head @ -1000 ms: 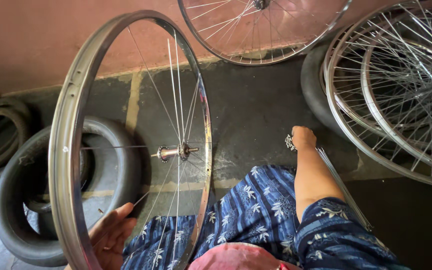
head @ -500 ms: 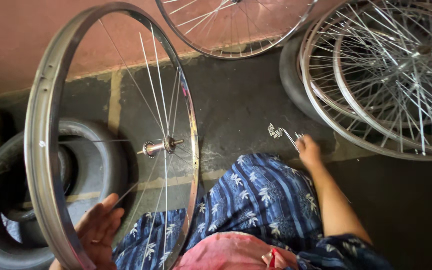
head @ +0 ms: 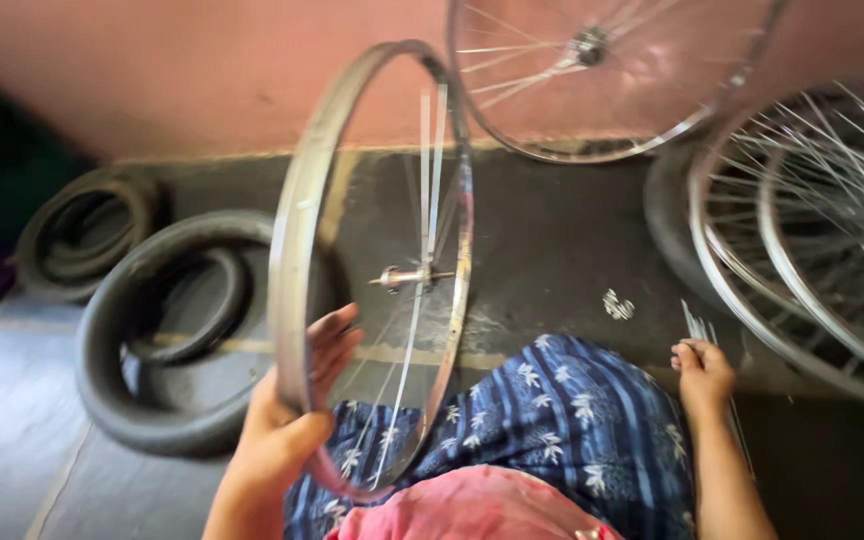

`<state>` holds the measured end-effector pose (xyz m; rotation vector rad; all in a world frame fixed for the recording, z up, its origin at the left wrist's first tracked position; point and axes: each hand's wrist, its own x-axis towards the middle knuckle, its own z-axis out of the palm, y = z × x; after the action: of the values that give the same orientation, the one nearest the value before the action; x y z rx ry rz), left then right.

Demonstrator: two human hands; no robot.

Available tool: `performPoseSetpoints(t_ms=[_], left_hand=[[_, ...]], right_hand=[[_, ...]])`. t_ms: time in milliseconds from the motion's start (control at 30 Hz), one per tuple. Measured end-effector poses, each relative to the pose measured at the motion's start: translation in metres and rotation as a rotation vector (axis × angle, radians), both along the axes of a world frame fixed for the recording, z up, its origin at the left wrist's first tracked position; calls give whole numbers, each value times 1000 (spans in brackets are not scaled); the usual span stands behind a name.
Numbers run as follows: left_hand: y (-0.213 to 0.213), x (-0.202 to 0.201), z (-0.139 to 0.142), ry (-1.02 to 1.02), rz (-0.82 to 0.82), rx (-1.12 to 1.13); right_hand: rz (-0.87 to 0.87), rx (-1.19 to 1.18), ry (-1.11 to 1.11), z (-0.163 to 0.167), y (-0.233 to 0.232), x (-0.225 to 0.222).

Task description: The person laces a bicycle wheel by inserting spokes through the hub and rim. They rotate the wheel and continue adding spokes one at a time, working on the floor with other wheels and tires nearby.

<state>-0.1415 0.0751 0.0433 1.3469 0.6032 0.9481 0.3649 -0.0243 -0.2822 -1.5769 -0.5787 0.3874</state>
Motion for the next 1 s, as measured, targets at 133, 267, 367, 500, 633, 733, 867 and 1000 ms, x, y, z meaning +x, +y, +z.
performPoseSetpoints(t_ms=[133, 267, 367, 500, 633, 733, 867, 1000], left_hand=[[3, 22, 5, -6, -6, -5], [1, 38, 6, 0, -16, 11], [-1, 50, 1, 57, 44, 149], [-10, 79, -13, 82, 143, 171], [-23, 118, -28, 52, 279, 132], [-31, 136, -36, 28, 342, 304], [-30, 127, -42, 94, 174, 421], [0, 99, -40, -148, -251, 206]], right_hand=[[216, 95, 85, 73, 15, -46], [563, 7, 52, 149, 4, -137], [1023, 178, -70, 191, -7, -209], [1323, 383, -268, 215, -12, -264], [1318, 371, -180, 197, -14, -275], [1214, 388, -180, 172, -19, -265], [1141, 368, -198, 149, -30, -239], [1112, 360, -182, 143, -45, -227]])
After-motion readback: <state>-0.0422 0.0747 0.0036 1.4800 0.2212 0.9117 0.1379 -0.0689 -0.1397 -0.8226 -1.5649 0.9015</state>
